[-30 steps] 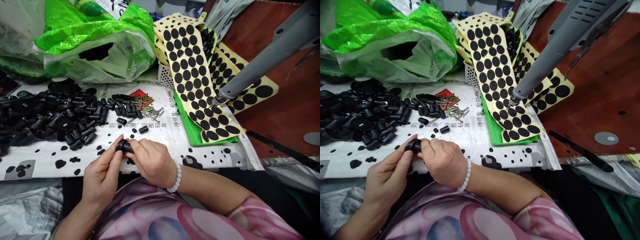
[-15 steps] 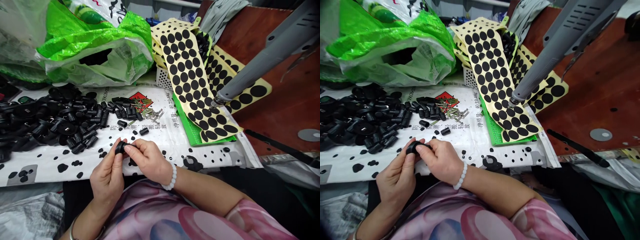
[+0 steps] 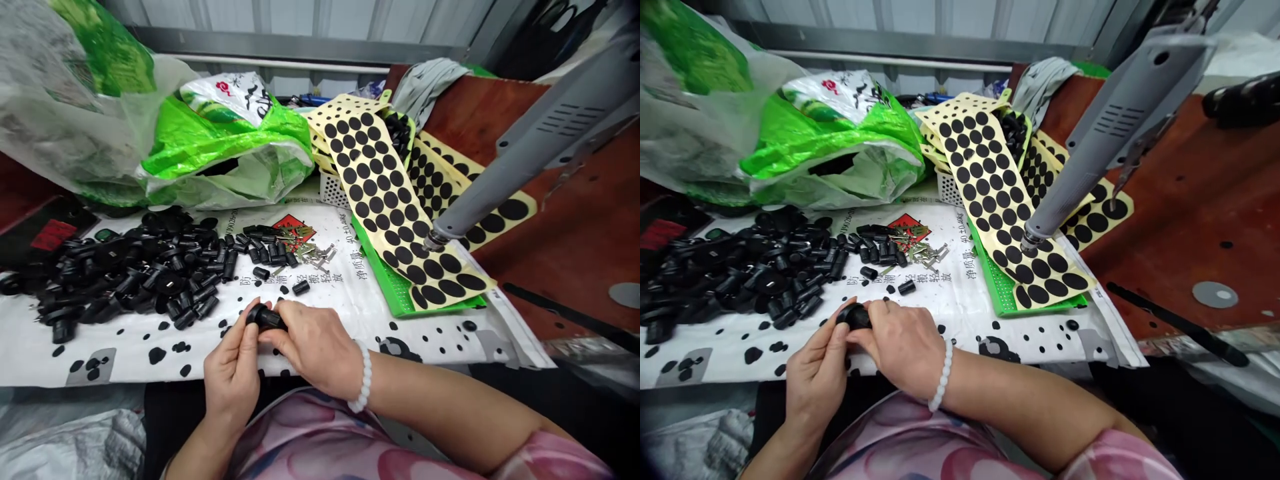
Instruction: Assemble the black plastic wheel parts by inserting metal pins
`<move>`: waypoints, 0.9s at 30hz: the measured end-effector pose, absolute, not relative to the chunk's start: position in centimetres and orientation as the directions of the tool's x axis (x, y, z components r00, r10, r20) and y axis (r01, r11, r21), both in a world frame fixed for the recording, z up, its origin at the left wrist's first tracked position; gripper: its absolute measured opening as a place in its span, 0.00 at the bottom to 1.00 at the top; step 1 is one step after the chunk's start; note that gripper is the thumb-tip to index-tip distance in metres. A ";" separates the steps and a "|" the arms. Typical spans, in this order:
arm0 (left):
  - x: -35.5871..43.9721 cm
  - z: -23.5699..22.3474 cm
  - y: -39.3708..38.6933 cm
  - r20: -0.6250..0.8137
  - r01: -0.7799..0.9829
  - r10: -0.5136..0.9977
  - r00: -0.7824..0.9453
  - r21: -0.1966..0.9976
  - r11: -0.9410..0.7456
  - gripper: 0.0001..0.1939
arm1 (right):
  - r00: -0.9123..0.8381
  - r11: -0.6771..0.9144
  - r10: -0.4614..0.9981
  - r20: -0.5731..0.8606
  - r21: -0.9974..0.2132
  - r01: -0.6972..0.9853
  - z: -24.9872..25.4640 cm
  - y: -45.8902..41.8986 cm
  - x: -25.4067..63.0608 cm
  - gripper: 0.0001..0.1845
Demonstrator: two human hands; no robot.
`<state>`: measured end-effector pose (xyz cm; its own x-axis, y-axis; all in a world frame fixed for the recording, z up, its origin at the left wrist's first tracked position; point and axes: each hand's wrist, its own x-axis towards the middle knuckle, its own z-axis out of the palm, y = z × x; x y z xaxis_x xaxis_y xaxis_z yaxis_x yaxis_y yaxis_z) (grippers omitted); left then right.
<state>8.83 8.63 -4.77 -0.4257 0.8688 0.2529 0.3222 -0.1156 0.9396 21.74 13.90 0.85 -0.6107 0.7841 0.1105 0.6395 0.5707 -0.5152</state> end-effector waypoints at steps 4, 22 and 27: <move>8.9 -5.0 8.6 0.267 0.316 0.872 -0.410 0.939 -0.139 0.18 | -0.615 0.600 0.779 0.118 -0.426 0.677 -0.3 13.5 21.5 0.12; 8.5 -4.4 8.4 0.340 0.366 0.871 -0.354 0.908 -0.205 0.16 | -0.643 -0.069 0.744 -0.183 -0.978 0.198 0.0 14.6 21.5 0.22; 3.7 -0.4 10.3 0.453 0.407 0.665 -0.594 0.882 -0.238 0.19 | -0.636 0.149 0.766 -0.093 -0.937 0.316 1.0 15.5 24.3 0.16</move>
<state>3.65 10.30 -0.38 -0.5939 0.6646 0.4535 0.4071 -0.2379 0.8818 24.27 15.45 0.96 -0.6363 0.7659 -0.0927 0.3161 0.1492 -0.9369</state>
